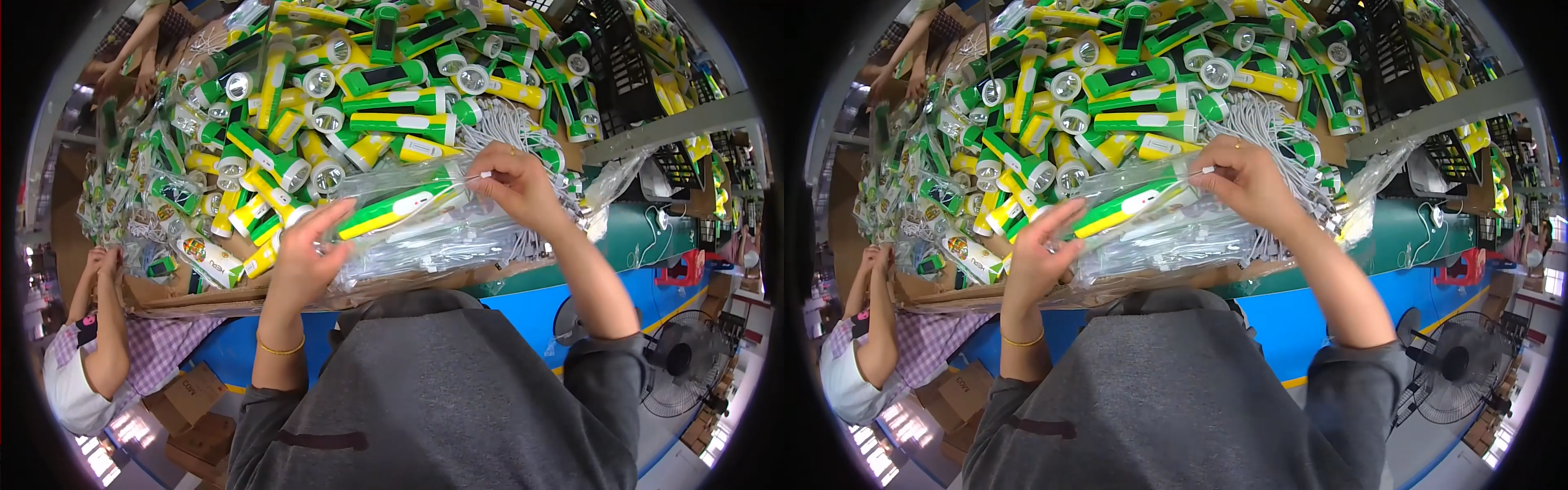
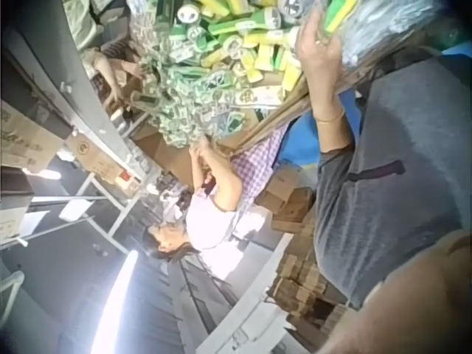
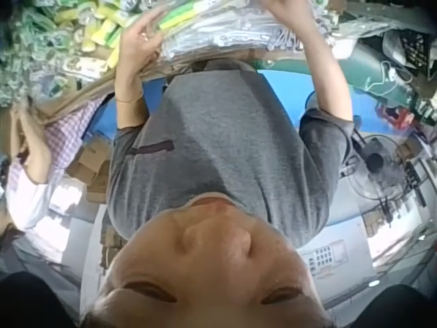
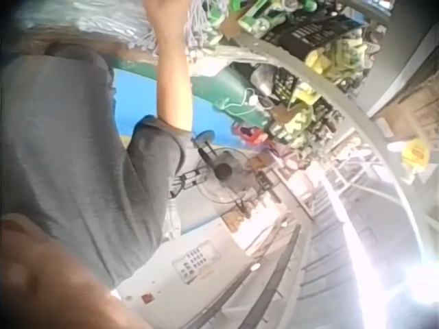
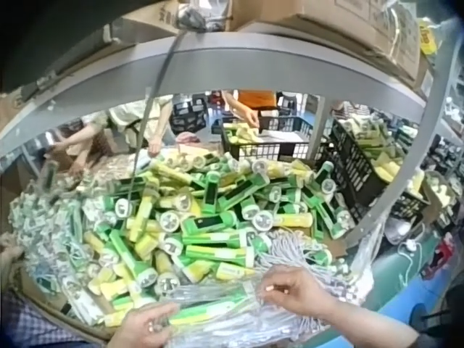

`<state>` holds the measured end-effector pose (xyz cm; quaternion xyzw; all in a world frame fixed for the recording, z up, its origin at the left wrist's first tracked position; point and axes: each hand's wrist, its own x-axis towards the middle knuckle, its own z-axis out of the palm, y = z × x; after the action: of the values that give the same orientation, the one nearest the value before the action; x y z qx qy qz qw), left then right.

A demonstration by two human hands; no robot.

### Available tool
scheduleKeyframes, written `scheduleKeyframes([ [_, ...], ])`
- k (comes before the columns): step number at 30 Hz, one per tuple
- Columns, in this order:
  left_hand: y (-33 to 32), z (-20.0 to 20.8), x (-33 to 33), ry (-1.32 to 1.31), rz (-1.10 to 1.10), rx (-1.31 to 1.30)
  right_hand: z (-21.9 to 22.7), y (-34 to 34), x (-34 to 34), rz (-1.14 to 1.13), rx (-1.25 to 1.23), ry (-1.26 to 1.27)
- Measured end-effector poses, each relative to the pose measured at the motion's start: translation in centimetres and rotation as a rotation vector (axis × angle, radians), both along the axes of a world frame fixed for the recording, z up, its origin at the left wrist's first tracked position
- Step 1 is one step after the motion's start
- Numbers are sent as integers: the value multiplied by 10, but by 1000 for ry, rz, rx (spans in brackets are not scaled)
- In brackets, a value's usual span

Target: Packaging yellow and green flashlights into clear plastic bags at an assembly line.

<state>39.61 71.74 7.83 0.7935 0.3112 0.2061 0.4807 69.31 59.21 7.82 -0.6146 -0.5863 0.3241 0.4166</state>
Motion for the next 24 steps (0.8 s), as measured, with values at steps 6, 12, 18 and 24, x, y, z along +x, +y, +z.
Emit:
scheduleKeyframes([
  [6, -32, 35, 62, -82, 119, 618, -9, -6, -59, -340, 183, 527],
  [12, -53, 32, 80, -231, 2, 745, 30, -27, -69, -208, 264, -15],
  [18, -24, 1, 37, 78, 208, 894, 21, -37, -41, -458, 420, 604],
  [24, 38, 22, -71, -20, 770, 404, 41, -18, -42, -293, 334, 647],
])
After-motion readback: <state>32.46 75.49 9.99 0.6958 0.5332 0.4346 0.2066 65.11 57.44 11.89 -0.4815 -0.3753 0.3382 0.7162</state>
